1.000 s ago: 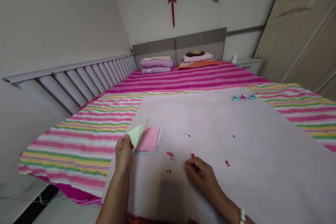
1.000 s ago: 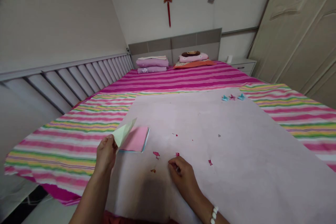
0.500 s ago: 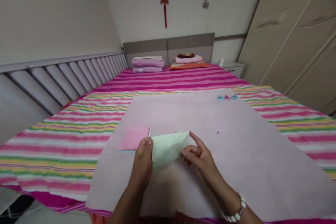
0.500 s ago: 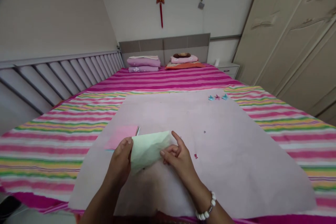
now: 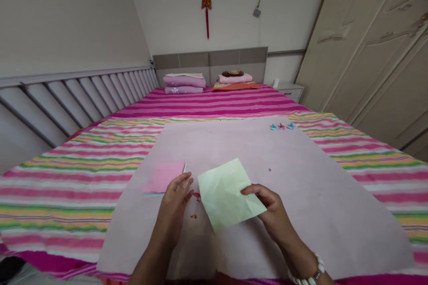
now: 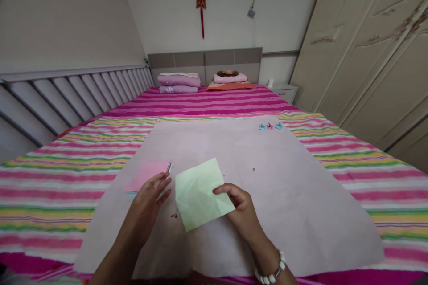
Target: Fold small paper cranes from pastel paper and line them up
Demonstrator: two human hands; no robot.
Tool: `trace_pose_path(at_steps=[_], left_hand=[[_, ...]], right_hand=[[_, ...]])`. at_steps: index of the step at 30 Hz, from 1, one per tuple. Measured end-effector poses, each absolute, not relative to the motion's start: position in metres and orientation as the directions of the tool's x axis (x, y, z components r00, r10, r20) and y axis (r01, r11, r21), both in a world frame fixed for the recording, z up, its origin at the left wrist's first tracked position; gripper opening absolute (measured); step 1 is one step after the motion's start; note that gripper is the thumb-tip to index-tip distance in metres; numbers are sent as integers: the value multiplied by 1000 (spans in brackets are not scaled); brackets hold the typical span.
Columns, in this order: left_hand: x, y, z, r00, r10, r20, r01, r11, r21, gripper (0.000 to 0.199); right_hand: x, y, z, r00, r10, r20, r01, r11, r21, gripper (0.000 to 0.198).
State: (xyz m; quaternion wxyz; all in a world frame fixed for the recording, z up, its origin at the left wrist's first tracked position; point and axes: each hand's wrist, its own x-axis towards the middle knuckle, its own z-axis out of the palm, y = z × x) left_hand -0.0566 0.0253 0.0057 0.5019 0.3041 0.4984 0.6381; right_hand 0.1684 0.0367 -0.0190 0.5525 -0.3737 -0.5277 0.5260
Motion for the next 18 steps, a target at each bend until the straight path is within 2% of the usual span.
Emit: trace_pose_path(at_steps=[2, 4, 6, 8, 10, 12, 14, 18], left_hand=[[-56, 28, 2, -90, 961, -262, -481, 188, 856, 36], [-51, 26, 0, 161, 951, -265, -530, 310, 789, 36], [-43, 23, 1, 272, 934, -230, -546, 347, 763, 33], [-36, 22, 2, 237, 940, -244, -568, 338, 751, 31], [-31, 22, 3, 148, 956, -252, -582, 291, 759, 32], [-29, 24, 4, 52, 972, -229, -570, 217, 792, 35], [-27, 24, 3, -29, 976, -214, -513, 169, 841, 37], [-21, 21, 2, -59, 982, -179, -384, 143, 912, 35]], right_hand=[[168, 35, -17, -121, 967, 224, -184, 200, -962, 22], [166, 35, -18, -148, 958, 244, -192, 214, -958, 18], [166, 36, -22, -179, 953, 245, -194, 210, -958, 15], [167, 39, -27, -163, 958, 237, -191, 205, -960, 15], [170, 41, -31, -67, 975, 211, -154, 199, -968, 20], [174, 43, -32, 67, 978, 196, -65, 201, -978, 26], [175, 41, -29, 143, 960, 240, 45, 236, -971, 27], [163, 33, -19, 42, 941, 335, 162, 325, -932, 32]])
